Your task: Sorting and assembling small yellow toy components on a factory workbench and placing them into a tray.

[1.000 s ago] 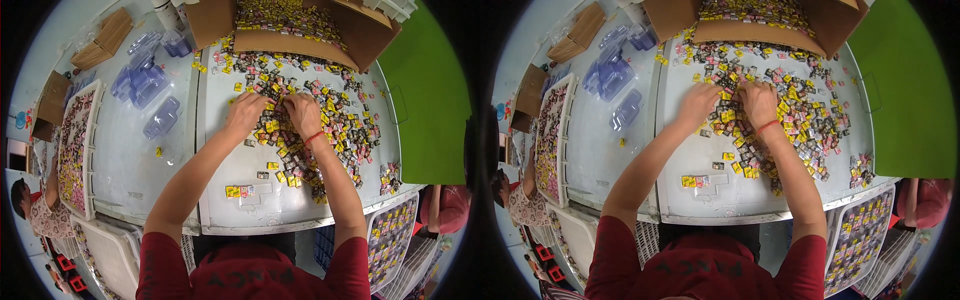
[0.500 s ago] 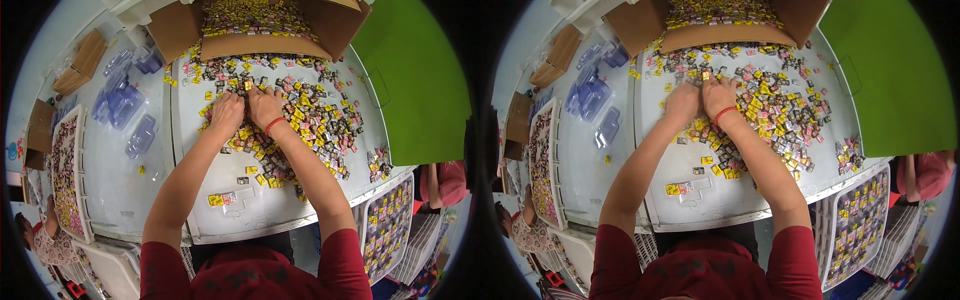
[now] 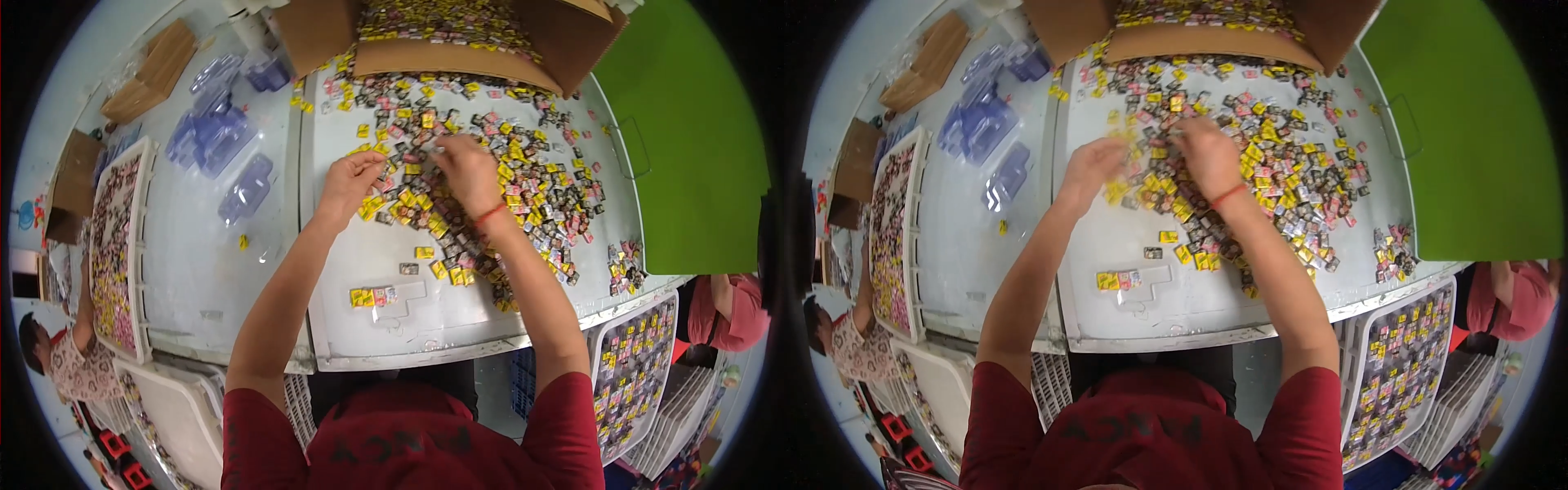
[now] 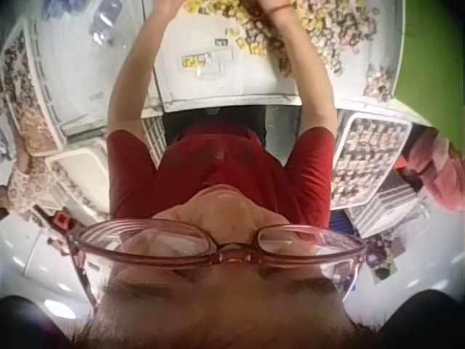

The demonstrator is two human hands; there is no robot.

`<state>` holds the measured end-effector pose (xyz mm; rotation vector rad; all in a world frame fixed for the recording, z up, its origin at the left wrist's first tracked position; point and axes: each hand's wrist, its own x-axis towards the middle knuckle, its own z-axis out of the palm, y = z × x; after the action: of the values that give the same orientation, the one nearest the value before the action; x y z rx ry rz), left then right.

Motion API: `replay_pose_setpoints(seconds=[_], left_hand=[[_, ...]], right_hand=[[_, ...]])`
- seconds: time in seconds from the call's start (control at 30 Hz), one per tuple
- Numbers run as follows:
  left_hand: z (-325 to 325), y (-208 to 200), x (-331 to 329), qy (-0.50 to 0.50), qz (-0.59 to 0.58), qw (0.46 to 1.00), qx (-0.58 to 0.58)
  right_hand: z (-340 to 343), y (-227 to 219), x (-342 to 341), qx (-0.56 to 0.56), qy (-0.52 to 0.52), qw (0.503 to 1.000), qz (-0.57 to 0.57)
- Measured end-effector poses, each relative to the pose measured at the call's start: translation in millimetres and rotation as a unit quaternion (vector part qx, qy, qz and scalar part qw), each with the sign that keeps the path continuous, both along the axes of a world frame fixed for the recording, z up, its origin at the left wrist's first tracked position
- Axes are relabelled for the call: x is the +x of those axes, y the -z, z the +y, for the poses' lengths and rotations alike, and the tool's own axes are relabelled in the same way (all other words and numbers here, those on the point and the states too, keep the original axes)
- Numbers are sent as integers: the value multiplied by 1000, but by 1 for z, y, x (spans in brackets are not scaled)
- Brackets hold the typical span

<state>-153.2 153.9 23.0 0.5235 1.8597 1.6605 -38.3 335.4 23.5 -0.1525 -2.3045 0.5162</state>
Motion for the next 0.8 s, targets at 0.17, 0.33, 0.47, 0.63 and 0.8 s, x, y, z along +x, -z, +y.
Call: replay_pose_setpoints(seconds=[0.17,0.33,0.47,0.63,0.8], left_hand=[[-46,-8,31,37,-97,994,20],[-85,-4,50,42,-82,996,7],[-108,8,60,56,103,987,-111],[-119,12,71,81,329,921,-190],[-136,4,79,14,320,936,-148]], right_hand=[[-27,-28,57,-626,-129,750,-168],[-67,-23,89,-691,-151,669,-227],[-80,6,109,-389,-77,880,-263],[-105,11,111,-121,9,975,-186],[-120,-3,119,-119,54,972,-195]])
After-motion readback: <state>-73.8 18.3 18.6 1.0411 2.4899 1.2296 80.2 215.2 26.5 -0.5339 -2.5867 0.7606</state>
